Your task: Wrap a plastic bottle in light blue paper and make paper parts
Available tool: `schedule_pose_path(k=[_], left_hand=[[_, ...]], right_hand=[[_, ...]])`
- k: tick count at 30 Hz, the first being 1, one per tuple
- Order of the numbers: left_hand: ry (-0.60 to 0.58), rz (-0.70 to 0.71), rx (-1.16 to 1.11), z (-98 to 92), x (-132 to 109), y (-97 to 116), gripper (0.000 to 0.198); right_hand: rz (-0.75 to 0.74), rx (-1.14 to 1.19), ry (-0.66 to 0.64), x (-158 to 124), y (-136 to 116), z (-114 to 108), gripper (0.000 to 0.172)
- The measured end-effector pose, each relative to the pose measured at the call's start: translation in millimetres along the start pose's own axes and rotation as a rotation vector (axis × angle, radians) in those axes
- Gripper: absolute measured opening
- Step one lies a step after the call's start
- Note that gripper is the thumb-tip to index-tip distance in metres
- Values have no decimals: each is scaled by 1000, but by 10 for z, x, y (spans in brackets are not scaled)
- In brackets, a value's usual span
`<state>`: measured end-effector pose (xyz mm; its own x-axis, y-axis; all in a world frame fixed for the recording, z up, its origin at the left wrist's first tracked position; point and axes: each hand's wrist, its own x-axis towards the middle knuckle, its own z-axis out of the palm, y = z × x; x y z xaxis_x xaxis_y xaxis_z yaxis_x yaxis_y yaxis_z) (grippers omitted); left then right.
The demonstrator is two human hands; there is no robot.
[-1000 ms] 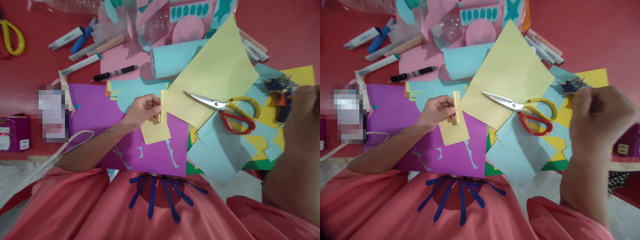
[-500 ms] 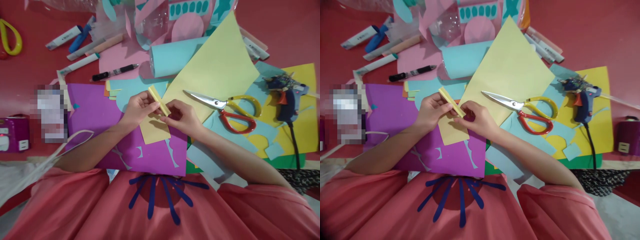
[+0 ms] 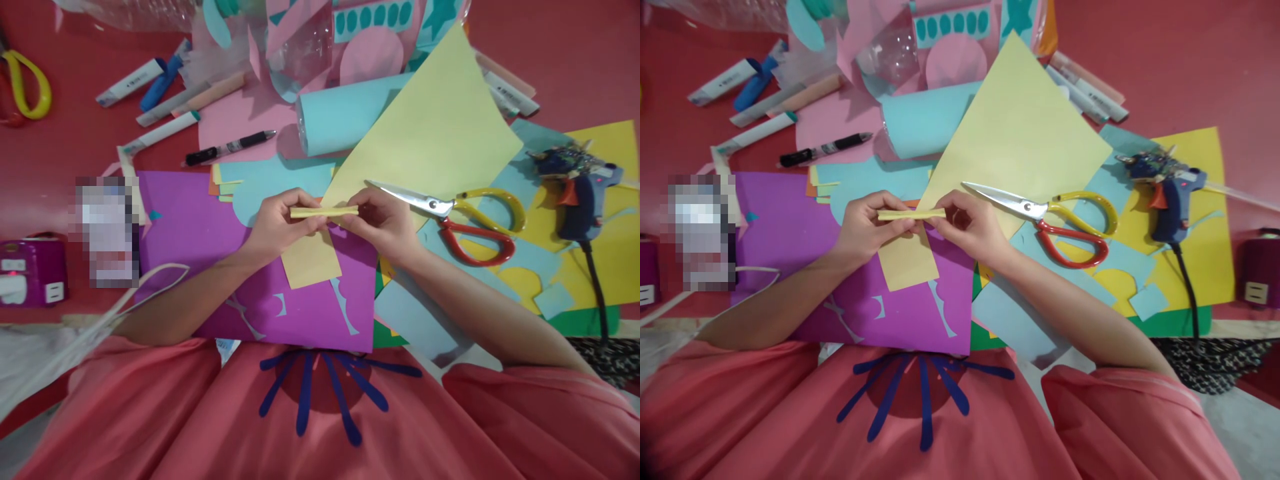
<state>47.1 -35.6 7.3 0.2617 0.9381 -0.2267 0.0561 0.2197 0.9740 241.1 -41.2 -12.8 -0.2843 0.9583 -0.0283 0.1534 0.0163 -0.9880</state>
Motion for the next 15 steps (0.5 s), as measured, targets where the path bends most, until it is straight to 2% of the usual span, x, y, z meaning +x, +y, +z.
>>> schedule_pose_path(k=[6,15], left_hand=[[-29,28,74,8,-8,7,37],[-48,77,157,13,-22,-19,32]], right_hand=[[-19,-34,-70,14,-42,-5,28],[-31,-64,-35,7,-82,2,14]])
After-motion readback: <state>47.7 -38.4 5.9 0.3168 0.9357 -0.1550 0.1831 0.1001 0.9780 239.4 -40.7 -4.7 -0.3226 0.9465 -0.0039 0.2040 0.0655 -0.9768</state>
